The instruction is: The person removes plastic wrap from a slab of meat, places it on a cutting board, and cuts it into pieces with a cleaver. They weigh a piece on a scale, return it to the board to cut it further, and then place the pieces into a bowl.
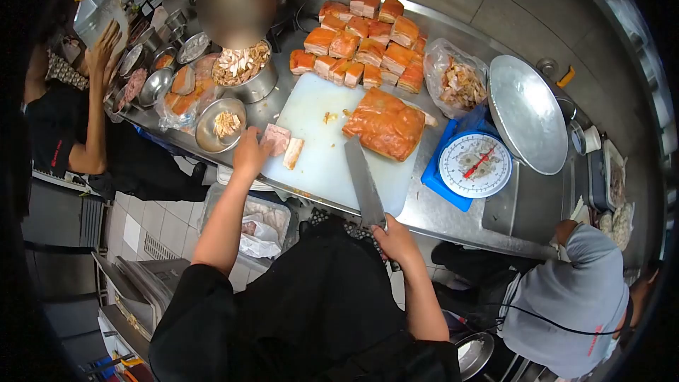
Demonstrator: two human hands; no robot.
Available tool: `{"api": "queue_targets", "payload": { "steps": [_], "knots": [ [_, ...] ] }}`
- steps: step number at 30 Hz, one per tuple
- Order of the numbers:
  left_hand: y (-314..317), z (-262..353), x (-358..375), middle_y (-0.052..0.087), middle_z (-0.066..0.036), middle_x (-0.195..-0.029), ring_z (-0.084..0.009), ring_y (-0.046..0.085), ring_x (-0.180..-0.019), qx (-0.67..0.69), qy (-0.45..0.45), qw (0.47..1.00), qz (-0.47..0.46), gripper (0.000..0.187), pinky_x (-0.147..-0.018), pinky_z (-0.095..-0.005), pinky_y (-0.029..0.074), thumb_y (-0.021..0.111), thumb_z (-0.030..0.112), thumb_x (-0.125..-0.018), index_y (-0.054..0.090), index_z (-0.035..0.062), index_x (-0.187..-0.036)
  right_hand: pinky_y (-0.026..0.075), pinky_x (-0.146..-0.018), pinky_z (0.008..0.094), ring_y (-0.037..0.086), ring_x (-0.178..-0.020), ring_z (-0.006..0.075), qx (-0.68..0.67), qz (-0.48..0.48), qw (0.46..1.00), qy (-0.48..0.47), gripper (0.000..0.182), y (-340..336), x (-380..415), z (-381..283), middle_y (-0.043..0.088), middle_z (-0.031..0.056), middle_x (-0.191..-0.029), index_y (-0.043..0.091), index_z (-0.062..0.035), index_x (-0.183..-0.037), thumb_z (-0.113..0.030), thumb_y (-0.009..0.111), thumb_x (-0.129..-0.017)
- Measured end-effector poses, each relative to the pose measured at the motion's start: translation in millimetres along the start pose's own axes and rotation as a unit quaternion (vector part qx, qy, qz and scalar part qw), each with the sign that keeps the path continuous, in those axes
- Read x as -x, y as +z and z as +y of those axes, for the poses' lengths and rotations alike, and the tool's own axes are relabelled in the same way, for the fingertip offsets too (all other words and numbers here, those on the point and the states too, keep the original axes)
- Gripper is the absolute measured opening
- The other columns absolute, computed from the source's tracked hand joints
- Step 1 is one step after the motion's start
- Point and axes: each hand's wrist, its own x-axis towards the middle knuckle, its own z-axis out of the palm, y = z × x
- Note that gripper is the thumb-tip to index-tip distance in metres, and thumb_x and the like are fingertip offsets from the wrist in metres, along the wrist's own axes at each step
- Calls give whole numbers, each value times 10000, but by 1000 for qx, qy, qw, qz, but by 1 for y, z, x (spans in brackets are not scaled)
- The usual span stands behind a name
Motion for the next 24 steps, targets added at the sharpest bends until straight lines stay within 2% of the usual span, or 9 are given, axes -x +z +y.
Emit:
{"api": "queue_targets", "payload": {
  "steps": [1, 3, 5, 14, 18, 20, 21, 23, 24],
  "knots": [
    [-5, 15, 12, 649, -203, -1024, -355, 646, -967, -59, 38, 995, 73, 350, -821, -431, 507, 667, 318, -855, 615, 48, -1072, 478, -478, 346, 569, -424, 185, 2, -1, 1000, 0, 362, -1, 0, -1, 590, 102, -582, 558, -15, -1225, -243, 572, -945],
    [6, 30, 31, 618, -187, -1063, -353, 627, -988, -37, 30, 998, 46, 395, -830, -442, 509, 694, 335, -831, 601, 47, -1086, 483, -487, 350, 572, -428, 189, 10, -13, 1000, 5, 356, -3, -1, -4, 593, 103, -585, 559, -11, -1216, -241, 572, -945],
    [24, 38, 45, 605, -173, -1076, -350, 623, -999, -156, 104, 982, -19, 392, -838, -445, 518, 689, 282, -814, 585, 28, -1093, 484, -490, 353, 573, -429, 188, 31, -15, 999, 5, 350, -6, -2, -7, 598, 103, -591, 561, -12, -1209, -240, 573, -944],
    [41, 66, 39, 575, -200, -1114, -359, 618, -1033, -131, 66, 987, -73, 400, -847, -445, 525, 644, 162, -803, 561, 18, -1167, 471, -468, 340, 561, -427, 164, 3, -16, 1000, 7, 334, -7, -1, -10, 563, 68, -569, 561, -16, -1194, -237, 583, -944],
    [42, 63, 32, 574, -206, -1116, -367, 619, -1030, -121, 93, 985, -81, 397, -858, -450, 518, 649, 153, -800, 568, 36, -1170, 456, -437, 320, 553, -427, 149, -27, -14, 1000, 1, 334, -4, -2, 0, 554, 51, -572, 559, -28, -1209, -227, 591, -943],
    [39, 64, 32, 581, -184, -1090, -373, 606, -1040, -131, 122, 973, -148, 455, -874, -451, 506, 692, 133, -766, 575, 92, -1204, 458, -444, 323, 554, -428, 151, -32, -14, 999, 2, 339, -4, -2, 1, 557, 54, -578, 559, -24, -1209, -232, 590, -943],
    [36, 63, 34, 581, -184, -1090, -373, 606, -1040, -132, 124, 972, -148, 455, -874, -451, 506, 692, 133, -766, 575, 92, -1204, 461, -451, 327, 554, -428, 153, -37, -15, 999, 6, 345, -4, -2, 2, 561, 58, -583, 558, -21, -1210, -237, 590, -943],
    [31, 60, 44, 576, -140, -1045, -345, 588, -1036, -109, 256, 942, -186, 431, -878, -434, 490, 681, 65, -750, 607, 115, -1171, 441, -434, 319, 536, -417, 147, -37, -8, 999, -5, 306, -2, -3, 4, 542, 46, -568, 556, -16, -1160, -226, 597, -941],
    [31, 57, 45, 576, -140, -1045, -345, 588, -1036, -109, 259, 941, -187, 431, -878, -434, 490, 681, 65, -750, 607, 115, -1171, 421, -416, 312, 518, -406, 140, -36, -3, 999, -16, 271, -2, -3, 5, 524, 35, -554, 554, -11, -1111, -215, 604, -940]
  ]
}}
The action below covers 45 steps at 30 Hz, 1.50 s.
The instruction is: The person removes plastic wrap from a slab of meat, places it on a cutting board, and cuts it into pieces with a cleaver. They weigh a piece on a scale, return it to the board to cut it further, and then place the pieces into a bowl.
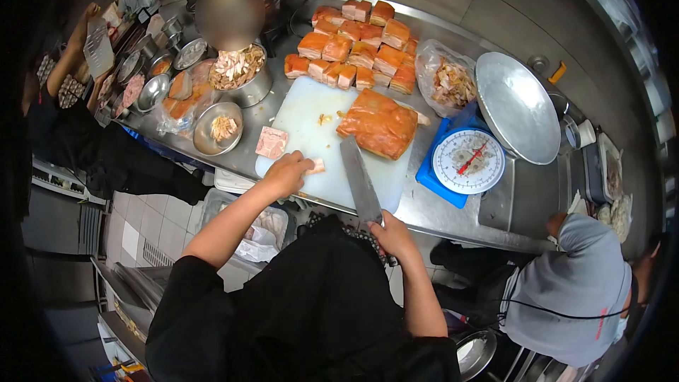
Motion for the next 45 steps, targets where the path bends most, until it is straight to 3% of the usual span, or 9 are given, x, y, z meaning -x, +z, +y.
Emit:
{"api": "queue_targets", "payload": {
  "steps": [4, 6, 12, 16, 19, 22, 35, 39, 45],
  "knots": [
    [12, -10, -9, 569, -102, -983, -314, 570, -983, 33, 85, 994, 62, 311, -859, -402, 485, 639, -22, -730, 669, 112, -1010, 432, -425, 314, 538, -415, 146, 31, 1, 1000, -3, 290, -3, 4, -17, 545, 54, -562, 561, 5, -1105, -235, 596, -945],
    [14, -12, -20, 571, -93, -973, -307, 569, -962, 42, 122, 987, 90, 270, -849, -393, 488, 629, -38, -725, 679, 103, -950, 519, -593, 422, 655, -547, 297, 117, -3, 993, -5, 375, -4, 4, -30, 645, 180, -669, 569, -7, -1182, -299, 563, -947],
    [27, 0, -43, 565, -89, -936, -302, 556, -920, 42, 179, 975, 126, 209, -830, -391, 491, 649, -31, -703, 671, 86, -876, 509, -819, 522, 657, -909, 440, 309, 60, 945, -92, 350, -1, -13, -72, 681, 274, -886, 585, -3, -1095, -311, 556, -931],
    [25, 5, -39, 561, -87, -926, -301, 553, -927, 55, 153, 977, 138, 219, -832, -391, 489, 658, -21, -699, 679, 84, -890, 512, -824, 520, 660, -904, 436, 334, 38, 937, -96, 331, 18, -55, -78, 686, 264, -877, 578, 8, -1066, -291, 553, -927],
    [29, 3, -42, 557, -93, -917, -303, 550, -931, 55, 147, 975, 156, 204, -829, -391, 487, 661, -6, -705, 687, 84, -886, 540, -754, 496, 689, -778, 401, 352, 64, 918, -173, 318, 23, -97, -78, 687, 250, -834, 565, 22, -1078, -258, 538, -929],
    [28, 7, -41, 554, -102, -907, -305, 553, -922, 44, 120, 981, 145, 174, -814, -393, 486, 656, 18, -721, 694, 83, -878, 553, -572, 424, 662, -520, 301, 285, -56, 954, -82, 312, 3, -96, -114, 679, 227, -773, 543, 46, -1105, -206, 504, -925],
    [24, 3, -35, 562, -113, -912, -316, 576, -916, 112, 119, 974, 156, 140, -787, -432, 509, 655, 51, -723, 662, 66, -862, 554, -587, 416, 659, -525, 292, 275, -83, 958, -29, 316, 10, -80, -132, 675, 205, -733, 533, 33, -1161, -179, 493, -929],
    [27, 1, -40, 562, -109, -917, -316, 579, -925, 112, 114, 974, 160, 139, -791, -427, 511, 662, 61, -724, 655, 65, -863, 539, -543, 418, 643, -503, 287, 297, 15, 952, -70, 324, 32, -99, -101, 663, 185, -711, 529, 33, -1150, -211, 502, -938],
    [28, -4, -38, 562, -102, -920, -313, 582, -942, 130, 111, 976, 138, 140, -798, -418, 515, 665, 74, -731, 659, 67, -871, 536, -523, 419, 649, -501, 287, 243, -79, 966, -25, 292, 13, -75, -132, 665, 199, -725, 525, 34, -1126, -190, 484, -942]
  ]
}}
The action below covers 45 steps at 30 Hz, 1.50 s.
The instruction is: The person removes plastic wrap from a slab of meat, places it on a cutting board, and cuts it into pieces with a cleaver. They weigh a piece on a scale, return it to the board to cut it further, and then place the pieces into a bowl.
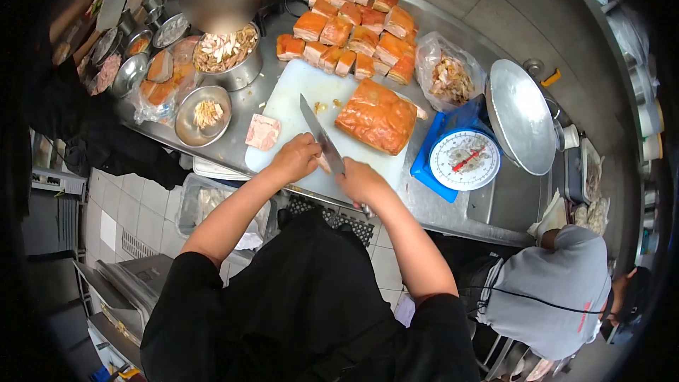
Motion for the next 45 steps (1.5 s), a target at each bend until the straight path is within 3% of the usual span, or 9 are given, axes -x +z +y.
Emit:
{"api": "queue_targets", "payload": {
  "steps": [4, 10, 12, 14, 17, 20, 24, 31, 45],
  "knots": [
    [-1, 0, -2, 578, -106, -979, -309, 573, -999, 14, -19, 1000, -20, 141, -861, -418, 501, 669, 90, -748, 659, 73, -888, 537, -512, 403, 643, -484, 283, 5, 64, 998, -16, 294, 24, -19, 4, 661, 192, -700, 527, 38, -1117, -189, 479, -936],
    [-1, -3, 0, 575, -103, -974, -312, 569, -996, 26, -16, 999, -25, 130, -857, -424, 500, 671, 93, -748, 648, 69, -874, 534, -537, 411, 647, -497, 281, 13, -2, 1000, 4, 286, 6, -6, -5, 661, 189, -702, 537, 33, -1097, -197, 487, -934],
    [0, -5, 0, 575, -105, -972, -313, 568, -997, 34, -8, 999, -10, 131, -857, -425, 500, 671, 93, -747, 647, 66, -873, 534, -531, 407, 645, -494, 279, 23, 70, 997, -7, 287, 31, -16, -1, 660, 186, -698, 533, 35, -1104, -193, 490, -935],
    [1, -6, 0, 578, -104, -932, -312, 575, -974, 40, -1, 999, 5, 121, -831, -426, 503, 674, 82, -735, 629, 57, -845, 536, -533, 400, 648, -501, 277, 2, 56, 998, 15, 290, 22, -22, -4, 662, 190, -716, 531, 37, -1111, -192, 492, -938],
    [0, -7, 1, 580, -104, -891, -316, 586, -932, 57, -5, 998, 16, 112, -795, -430, 504, 675, 65, -722, 604, 55, -809, 488, -453, 372, 587, -451, 211, -36, 29, 999, -15, 311, 7, -29, 6, 593, 129, -650, 517, 24, -1177, -189, 518, -950],
    [1, -7, 2, 584, -102, -869, -324, 592, -892, 66, 10, 997, 45, 121, -767, -431, 503, 681, 59, -711, 584, 51, -784, 543, -539, 400, 648, -491, 277, -19, 17, 1000, -2, 303, 8, -6, -10, 666, 211, -752, 533, 38, -1137, -191, 491, -943],
    [2, -9, 3, 595, -115, -881, -333, 594, -896, 72, -6, 996, 46, 88, -775, -433, 501, 663, 52, -741, 596, 41, -798, 541, -540, 404, 648, -493, 279, -47, 87, 995, -20, 307, 30, -29, -4, 661, 208, -719, 544, 34, -1113, -219, 501, -943],
    [1, -12, 4, 608, -133, -873, -345, 605, -865, 38, -33, 997, 67, 70, -750, -426, 497, 636, 9, -770, 609, 20, -833, 537, -560, 415, 643, -506, 287, 61, 43, 997, -9, 280, 1, -5, -24, 651, 174, -643, 555, 41, -1066, -192, 465, -941],
    [6, -18, 5, 614, -143, -892, -359, 588, -894, 32, -10, 996, 86, 61, -781, -437, 490, 620, 5, -776, 613, 7, -837, 542, -558, 413, 646, -502, 277, 19, 12, 1000, -8, 281, 14, -24, -21, 659, 203, -697, 548, 42, -1084, -189, 478, -940]
  ]
}}
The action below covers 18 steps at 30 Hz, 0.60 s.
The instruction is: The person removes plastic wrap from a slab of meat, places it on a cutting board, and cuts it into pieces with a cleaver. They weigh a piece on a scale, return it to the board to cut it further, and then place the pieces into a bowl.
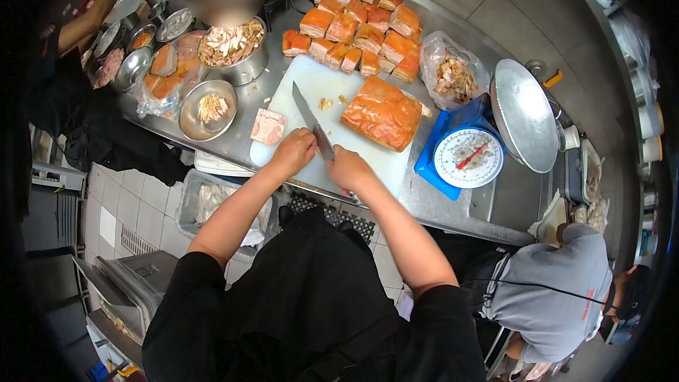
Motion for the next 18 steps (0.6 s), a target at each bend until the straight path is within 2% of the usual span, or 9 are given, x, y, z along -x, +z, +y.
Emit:
{"api": "queue_targets", "payload": {
  "steps": [2, 6, 8, 9, 11, 12, 13, 15, 18],
  "knots": [
    [0, 1, 0, 607, -140, -880, -355, 581, -880, 8, -8, 1000, 2, 62, -773, -435, 489, 630, 1, -763, 607, 12, -819, 525, -540, 396, 630, -486, 263, -51, 71, 996, -9, 281, 18, -17, 7, 644, 172, -664, 547, 30, -1088, -203, 502, -938],
    [-15, 4, 0, 611, -124, -881, -313, 606, -876, -7, 23, 999, -38, 115, -754, -400, 500, 658, 8, -773, 605, 8, -875, 459, -462, 364, 562, -435, 197, -175, 59, 982, -43, 275, 8, -34, 26, 581, 93, -594, 542, 10, -1068, -229, 551, -932],
    [-24, 10, 4, 640, -84, -923, -252, 639, -901, 127, -130, 982, -45, 137, -769, -363, 519, 655, 72, -866, 597, 12, -974, 440, -431, 347, 540, -424, 177, -246, 56, 966, -56, 246, 5, -22, 34, 559, 74, -584, 538, -1, -1047, -216, 557, -929],
    [-19, 7, 4, 640, -84, -923, -252, 639, -901, 127, -129, 982, -45, 137, -769, -363, 519, 655, 72, -866, 597, 12, -974, 421, -401, 329, 518, -414, 157, -319, 52, 944, -64, 217, 5, -16, 38, 538, 54, -575, 534, -12, -1026, -203, 563, -926],
    [-4, -5, 2, 657, -62, -1016, -218, 651, -939, 444, -246, 855, 105, 231, -803, -357, 537, 605, 209, -970, 577, 16, -1092, 401, -374, 308, 491, -397, 140, -403, 18, 913, -67, 197, 5, -4, 41, 501, 34, -559, 515, -27, -1019, -191, 568, -925],
    [-5, 2, -3, 655, -77, -1088, -222, 643, -969, 507, -286, 805, 113, 348, -877, -380, 526, 538, 352, -1012, 573, 29, -1136, 382, -346, 286, 463, -381, 123, -483, -18, 873, -70, 181, 6, -1, 42, 464, 14, -543, 496, -41, -1012, -179, 573, -924],
    [-12, 19, -10, 655, -77, -1088, -222, 643, -969, 505, -284, 807, 113, 348, -877, -380, 526, 538, 352, -1012, 573, 29, -1136, 382, -346, 286, 463, -381, 123, -484, -18, 872, -72, 181, 8, 1, 42, 464, 14, -543, 496, -41, -1012, -179, 573, -924],
    [-28, 53, -23, 659, -80, -1045, -230, 650, -935, 733, -385, 552, 94, 404, -848, -387, 527, 451, 399, -1041, 563, 27, -1150, 380, -339, 281, 457, -382, 116, -533, -52, 843, -59, 194, 12, 2, 40, 455, 14, -544, 479, -38, -1007, -180, 582, -923],
    [-2, 7, -9, 632, -79, -1147, -216, 610, -1051, 742, -328, 585, 10, 445, -919, -384, 484, 487, 442, -1016, 571, 36, -1179, 379, -342, 281, 458, -380, 119, -509, -11, 858, -64, 181, 8, 11, 44, 475, 17, -556, 495, -47, -987, -186, 593, -924]
  ]
}}
